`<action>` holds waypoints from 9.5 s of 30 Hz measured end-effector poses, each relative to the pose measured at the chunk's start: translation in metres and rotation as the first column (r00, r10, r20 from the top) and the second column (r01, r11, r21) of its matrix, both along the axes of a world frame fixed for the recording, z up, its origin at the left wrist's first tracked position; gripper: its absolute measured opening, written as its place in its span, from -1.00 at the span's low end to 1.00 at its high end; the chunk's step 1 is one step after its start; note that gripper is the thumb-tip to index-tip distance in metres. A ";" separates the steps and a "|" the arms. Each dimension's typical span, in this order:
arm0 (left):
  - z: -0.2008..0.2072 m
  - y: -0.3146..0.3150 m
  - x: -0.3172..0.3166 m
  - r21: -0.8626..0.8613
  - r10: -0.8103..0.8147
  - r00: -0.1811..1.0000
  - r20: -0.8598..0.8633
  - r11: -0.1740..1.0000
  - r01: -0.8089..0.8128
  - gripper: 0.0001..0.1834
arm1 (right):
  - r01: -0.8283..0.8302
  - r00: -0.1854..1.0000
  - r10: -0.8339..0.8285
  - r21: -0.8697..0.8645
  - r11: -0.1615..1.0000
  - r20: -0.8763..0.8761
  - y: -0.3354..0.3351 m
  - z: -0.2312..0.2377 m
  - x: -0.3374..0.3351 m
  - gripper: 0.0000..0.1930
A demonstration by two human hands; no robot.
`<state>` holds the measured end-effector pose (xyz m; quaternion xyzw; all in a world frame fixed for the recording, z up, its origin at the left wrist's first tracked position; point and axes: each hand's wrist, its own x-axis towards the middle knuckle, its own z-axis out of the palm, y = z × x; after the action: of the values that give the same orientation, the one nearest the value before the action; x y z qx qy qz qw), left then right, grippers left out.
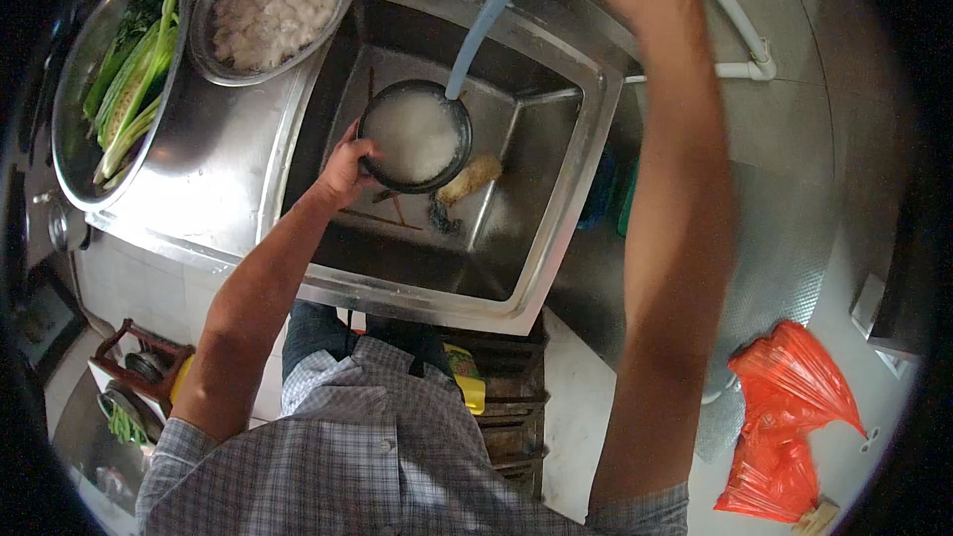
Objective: The person washes rice in a small pot at a stainless steel sink. They repeatedly fill the pot with water, agitate the rice with their hands, and pour out the cloudy water. After several rinses, they carry the pot to a nearby counter and place it down.
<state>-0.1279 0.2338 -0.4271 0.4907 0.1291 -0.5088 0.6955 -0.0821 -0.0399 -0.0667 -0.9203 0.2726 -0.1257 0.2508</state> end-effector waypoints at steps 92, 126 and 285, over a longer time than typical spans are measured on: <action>0.202 0.168 -0.042 -0.164 0.016 0.995 0.100 0.986 0.001 -0.21 | -0.624 0.705 0.493 -0.116 0.773 -0.510 0.261 -0.094 -0.154 -0.75; 0.199 0.164 -0.034 -0.184 -0.003 0.995 0.096 0.983 0.020 -0.22 | -0.470 0.677 0.489 0.188 0.863 -0.550 0.267 -0.081 -0.141 -0.72; 0.229 0.209 -0.053 -0.234 0.122 0.989 0.081 0.967 -0.100 -0.11 | -0.683 0.701 0.680 0.074 0.727 -0.213 0.301 -0.067 -0.141 -0.55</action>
<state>-0.1812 0.4427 -0.1981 0.4227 0.0637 -0.4565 0.7803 -0.2230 0.2609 -0.1337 -0.9651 -0.0608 0.0799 0.2420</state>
